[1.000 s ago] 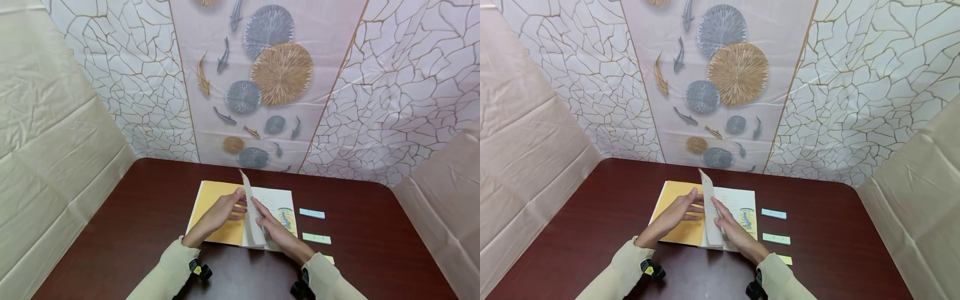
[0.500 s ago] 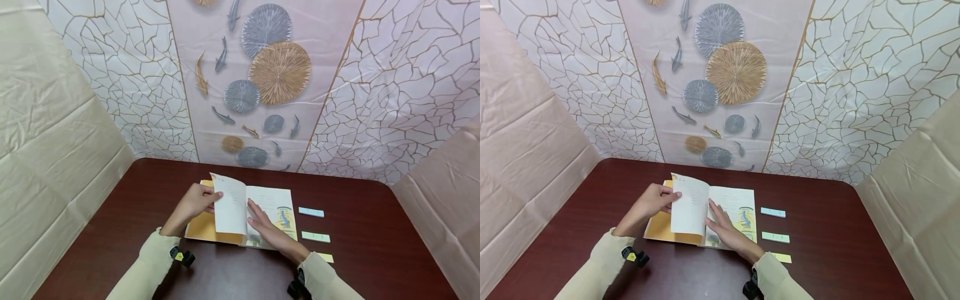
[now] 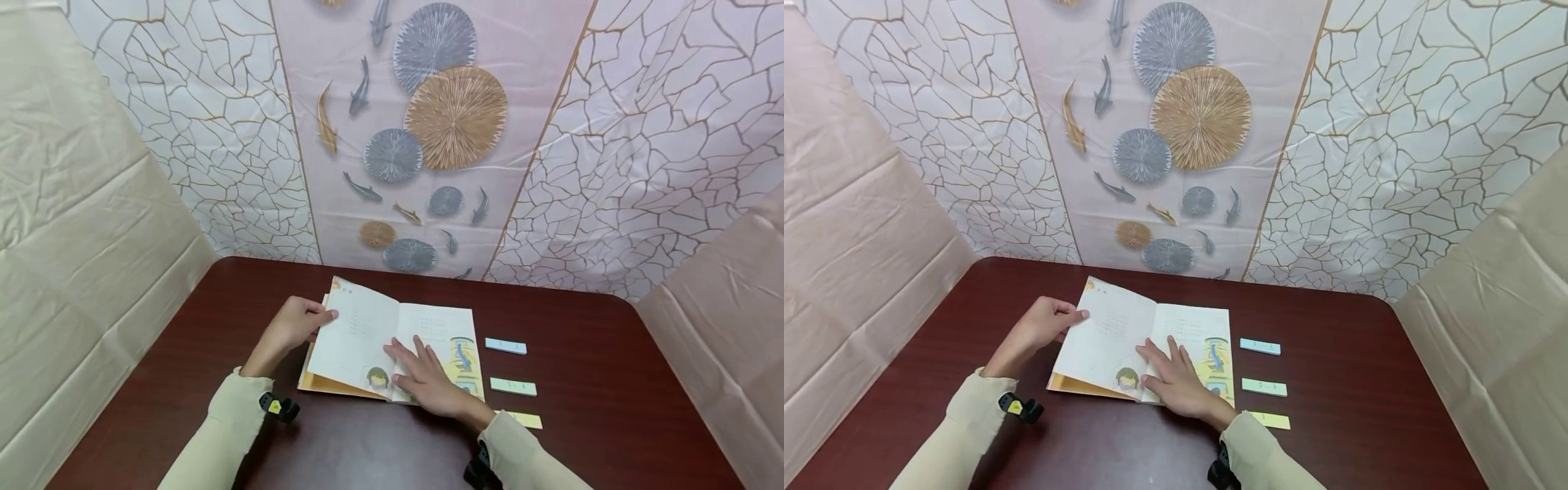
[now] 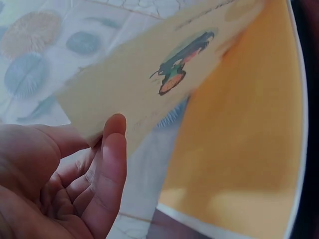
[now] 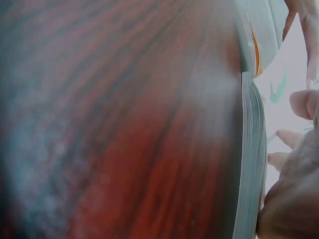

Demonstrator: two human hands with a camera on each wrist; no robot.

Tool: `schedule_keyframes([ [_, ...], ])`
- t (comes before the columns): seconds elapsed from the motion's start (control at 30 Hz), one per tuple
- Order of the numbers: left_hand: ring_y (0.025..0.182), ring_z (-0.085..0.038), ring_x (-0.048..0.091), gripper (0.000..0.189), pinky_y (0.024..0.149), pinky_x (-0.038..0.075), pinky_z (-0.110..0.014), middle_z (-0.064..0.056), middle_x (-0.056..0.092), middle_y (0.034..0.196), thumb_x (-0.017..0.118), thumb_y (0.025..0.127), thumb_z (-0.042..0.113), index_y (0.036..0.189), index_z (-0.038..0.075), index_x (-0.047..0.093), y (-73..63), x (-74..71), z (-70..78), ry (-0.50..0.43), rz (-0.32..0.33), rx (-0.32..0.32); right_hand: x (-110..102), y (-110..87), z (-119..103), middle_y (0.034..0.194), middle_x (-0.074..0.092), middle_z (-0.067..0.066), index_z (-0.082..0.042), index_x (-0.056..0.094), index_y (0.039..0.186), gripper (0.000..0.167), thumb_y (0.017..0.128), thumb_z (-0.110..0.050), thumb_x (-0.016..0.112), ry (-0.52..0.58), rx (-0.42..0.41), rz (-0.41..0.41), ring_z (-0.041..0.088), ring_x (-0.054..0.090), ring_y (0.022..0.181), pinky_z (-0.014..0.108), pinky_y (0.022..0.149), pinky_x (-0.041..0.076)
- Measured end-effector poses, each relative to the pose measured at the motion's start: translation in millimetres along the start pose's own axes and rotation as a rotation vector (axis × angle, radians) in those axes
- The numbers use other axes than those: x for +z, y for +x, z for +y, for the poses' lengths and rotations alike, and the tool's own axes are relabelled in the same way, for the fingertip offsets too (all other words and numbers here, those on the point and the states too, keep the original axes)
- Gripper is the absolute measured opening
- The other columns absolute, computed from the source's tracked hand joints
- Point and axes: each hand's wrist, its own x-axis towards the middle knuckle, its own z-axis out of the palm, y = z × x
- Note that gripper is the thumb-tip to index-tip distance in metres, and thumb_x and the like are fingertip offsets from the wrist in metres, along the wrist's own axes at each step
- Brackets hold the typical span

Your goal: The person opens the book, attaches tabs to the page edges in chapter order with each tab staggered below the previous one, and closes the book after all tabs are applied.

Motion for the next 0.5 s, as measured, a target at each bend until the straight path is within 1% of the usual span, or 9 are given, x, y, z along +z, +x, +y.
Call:
schedule_keyframes([
  [0.13, 0.068, -0.016, 0.065, 0.027, 0.066, 0.061, -0.034, -0.007, 0.067, 0.084, 0.074, 0.101, 0.025, 0.104, -0.001, 0.078, 1.0, -2.1, -8.6, 0.045, -0.003, -0.049, 2.7, 0.1, -0.5, 0.173, 0.024, 0.016, -0.009, 0.04, 0.162, 0.054, 0.111, -0.024, 0.05, -0.052, 0.003, 0.004, 0.048, -0.007, 0.16, 0.066, 0.124, -0.006],
  [0.2, 0.065, -0.015, 0.064, 0.026, 0.064, 0.059, -0.032, -0.006, 0.067, 0.082, 0.074, 0.1, 0.025, 0.104, 0.0, 0.078, 1.9, -2.5, -13.0, 0.075, -0.005, -0.068, 3.6, 0.4, -0.8, 0.174, 0.023, 0.015, -0.01, 0.039, 0.163, 0.054, 0.111, -0.022, 0.05, -0.081, 0.012, -0.001, 0.046, -0.007, 0.161, 0.065, 0.125, -0.006],
  [0.3, 0.062, -0.015, 0.062, 0.025, 0.06, 0.055, -0.03, -0.005, 0.065, 0.076, 0.075, 0.1, 0.028, 0.097, 0.003, 0.078, 3.7, -2.1, -20.3, 0.135, -0.006, -0.086, 4.1, 0.7, -1.9, 0.174, 0.021, 0.014, -0.01, 0.038, 0.164, 0.055, 0.111, -0.022, 0.049, -0.106, 0.019, -0.012, 0.046, -0.007, 0.161, 0.065, 0.125, -0.006],
  [0.37, 0.062, -0.017, 0.063, 0.024, 0.059, 0.053, -0.03, -0.005, 0.066, 0.075, 0.076, 0.1, 0.029, 0.094, 0.005, 0.078, 4.7, -1.4, -25.5, 0.167, -0.002, -0.084, 4.1, 0.7, -2.8, 0.175, 0.02, 0.014, -0.01, 0.038, 0.164, 0.055, 0.112, -0.022, 0.048, -0.114, 0.022, -0.021, 0.046, -0.008, 0.161, 0.065, 0.125, -0.006],
  [0.5, 0.064, -0.019, 0.066, 0.022, 0.06, 0.052, -0.033, -0.005, 0.071, 0.08, 0.076, 0.099, 0.027, 0.1, 0.005, 0.077, 5.3, 0.7, -32.4, 0.201, 0.024, -0.047, 4.6, 1.9, -3.5, 0.175, 0.019, 0.013, -0.01, 0.037, 0.165, 0.054, 0.113, -0.022, 0.046, -0.138, 0.033, -0.031, 0.045, -0.009, 0.161, 0.064, 0.125, -0.006],
])
